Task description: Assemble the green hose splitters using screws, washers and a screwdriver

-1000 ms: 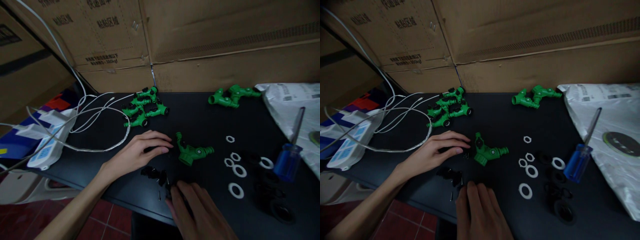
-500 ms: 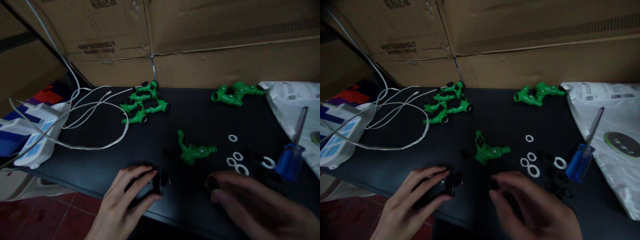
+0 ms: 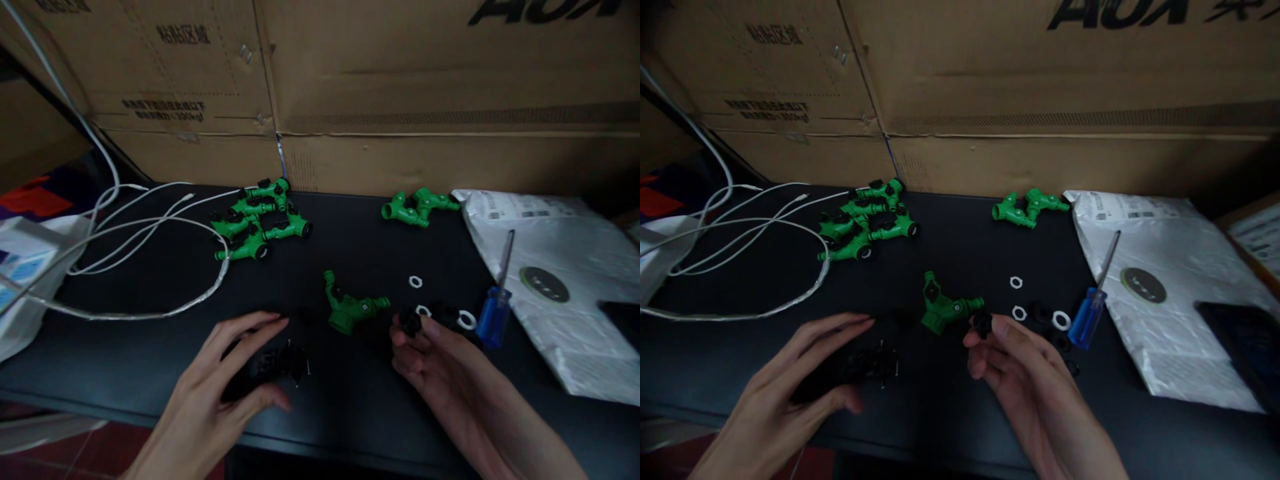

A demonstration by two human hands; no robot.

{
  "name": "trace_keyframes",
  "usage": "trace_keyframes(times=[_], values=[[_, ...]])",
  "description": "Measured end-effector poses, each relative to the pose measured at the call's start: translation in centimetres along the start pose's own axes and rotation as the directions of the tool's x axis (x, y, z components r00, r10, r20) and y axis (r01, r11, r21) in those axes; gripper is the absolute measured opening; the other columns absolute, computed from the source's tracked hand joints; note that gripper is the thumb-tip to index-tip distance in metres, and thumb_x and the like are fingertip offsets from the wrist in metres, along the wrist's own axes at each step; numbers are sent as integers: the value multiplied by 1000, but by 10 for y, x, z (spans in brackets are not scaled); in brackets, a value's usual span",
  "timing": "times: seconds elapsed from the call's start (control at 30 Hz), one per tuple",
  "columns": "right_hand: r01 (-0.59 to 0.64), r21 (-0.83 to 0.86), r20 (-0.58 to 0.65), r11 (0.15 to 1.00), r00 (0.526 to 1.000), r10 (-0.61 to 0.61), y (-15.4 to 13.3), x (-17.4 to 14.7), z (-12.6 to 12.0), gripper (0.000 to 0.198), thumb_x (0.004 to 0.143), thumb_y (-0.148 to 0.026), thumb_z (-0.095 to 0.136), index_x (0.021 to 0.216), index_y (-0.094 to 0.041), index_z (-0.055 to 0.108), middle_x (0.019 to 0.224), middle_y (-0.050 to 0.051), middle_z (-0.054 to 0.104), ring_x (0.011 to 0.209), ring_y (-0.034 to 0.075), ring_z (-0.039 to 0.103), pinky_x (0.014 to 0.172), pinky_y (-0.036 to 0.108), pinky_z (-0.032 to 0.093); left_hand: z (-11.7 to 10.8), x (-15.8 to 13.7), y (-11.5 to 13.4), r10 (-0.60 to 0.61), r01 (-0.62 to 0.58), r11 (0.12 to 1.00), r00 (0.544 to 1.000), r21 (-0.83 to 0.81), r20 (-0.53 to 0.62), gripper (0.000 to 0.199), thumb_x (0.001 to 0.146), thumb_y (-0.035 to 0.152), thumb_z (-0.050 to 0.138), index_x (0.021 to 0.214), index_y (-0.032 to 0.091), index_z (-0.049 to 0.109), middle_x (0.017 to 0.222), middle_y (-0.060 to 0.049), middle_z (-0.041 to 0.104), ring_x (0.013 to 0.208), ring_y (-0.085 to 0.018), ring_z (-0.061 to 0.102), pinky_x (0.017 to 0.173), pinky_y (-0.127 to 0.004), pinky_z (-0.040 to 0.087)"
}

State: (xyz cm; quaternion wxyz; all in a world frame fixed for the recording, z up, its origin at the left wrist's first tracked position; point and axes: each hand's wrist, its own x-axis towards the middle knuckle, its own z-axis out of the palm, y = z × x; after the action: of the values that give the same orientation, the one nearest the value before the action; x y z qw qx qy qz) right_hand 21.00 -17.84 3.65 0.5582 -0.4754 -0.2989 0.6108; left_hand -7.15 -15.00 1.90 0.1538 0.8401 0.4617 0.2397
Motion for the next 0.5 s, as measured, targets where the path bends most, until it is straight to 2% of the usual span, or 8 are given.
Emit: trace_keyframes(times=[0.03, 0.1, 0.17, 0.23, 0.27, 0.33, 0.4, 0.5], values=[[16, -19, -16, 1000, 1000, -17, -1, 0, -1, 19, 85, -38, 76, 88, -20, 80, 83, 9, 80, 67, 18, 76, 66, 25, 65, -4, 6, 1, -4, 4, 1000, 1000, -17, -4, 51, 90, 46, 70, 138, 37, 58, 135, -3, 63, 116, -23, 66, 91, -32, 60], [73, -172, -49, 982, 995, -83, -4, 2, -4, 21, 83, -39, 79, 92, -20, 80, 78, 7, 79, 69, 18, 77, 66, 23, 64, -10, 25, 3, 23, -23, 998, 1000, -64, 8, 49, 92, 44, 69, 139, 37, 57, 138, -3, 62, 120, -23, 65, 96, -34, 58], [165, -428, -28, 889, 980, -195, -9, 6, -8, 22, 82, -39, 80, 95, -21, 79, 76, 5, 79, 69, 18, 77, 64, 22, 63, -14, 50, 5, 116, -107, 986, 991, -126, 72, 52, 90, 45, 72, 139, 35, 58, 141, -5, 60, 127, -25, 61, 105, -39, 54], [317, -670, 115, 671, 938, -328, -14, 13, -10, 18, 83, -34, 78, 96, -21, 78, 83, 5, 79, 74, 18, 77, 66, 23, 63, -12, 79, 6, 263, -224, 948, 951, -226, 161, 64, 83, 50, 78, 141, 33, 57, 147, -8, 56, 136, -27, 55, 114, -44, 48], [410, -738, 223, 535, 898, -380, -17, 17, -11, 15, 84, -30, 76, 96, -21, 77, 89, 5, 79, 79, 18, 77, 70, 24, 63, -10, 93, 6, 337, -274, 919, 919, -284, 206, 71, 79, 51, 80, 143, 32, 56, 149, -8, 55, 140, -28, 51, 117, -46, 44], [573, -764, 434, 296, 797, -420, -21, 27, -11, 13, 88, -21, 71, 101, -20, 76, 99, 5, 78, 89, 17, 76, 79, 25, 62, -1, 116, 5, 453, -338, 861, 850, -379, 270, 77, 76, 50, 84, 144, 31, 55, 147, -9, 57, 143, -27, 47, 123, -49, 36], [663, -731, 569, 161, 723, -393, -22, 36, -11, 18, 92, -15, 66, 108, -20, 74, 105, 6, 75, 95, 16, 75, 83, 25, 62, 9, 131, 3, 520, -369, 826, 791, -427, 323, 71, 78, 46, 84, 140, 27, 58, 143, -10, 61, 141, -26, 50, 126, -51, 28], [712, -699, 655, 70, 677, -335, -21, 45, -13, 25, 95, -13, 61, 117, -20, 71, 111, 7, 73, 101, 17, 73, 87, 27, 62, 22, 139, -1, 535, -347, 809, 770, -475, 348, 60, 79, 42, 83, 132, 23, 63, 132, -10, 68, 130, -23, 60, 125, -49, 29]])
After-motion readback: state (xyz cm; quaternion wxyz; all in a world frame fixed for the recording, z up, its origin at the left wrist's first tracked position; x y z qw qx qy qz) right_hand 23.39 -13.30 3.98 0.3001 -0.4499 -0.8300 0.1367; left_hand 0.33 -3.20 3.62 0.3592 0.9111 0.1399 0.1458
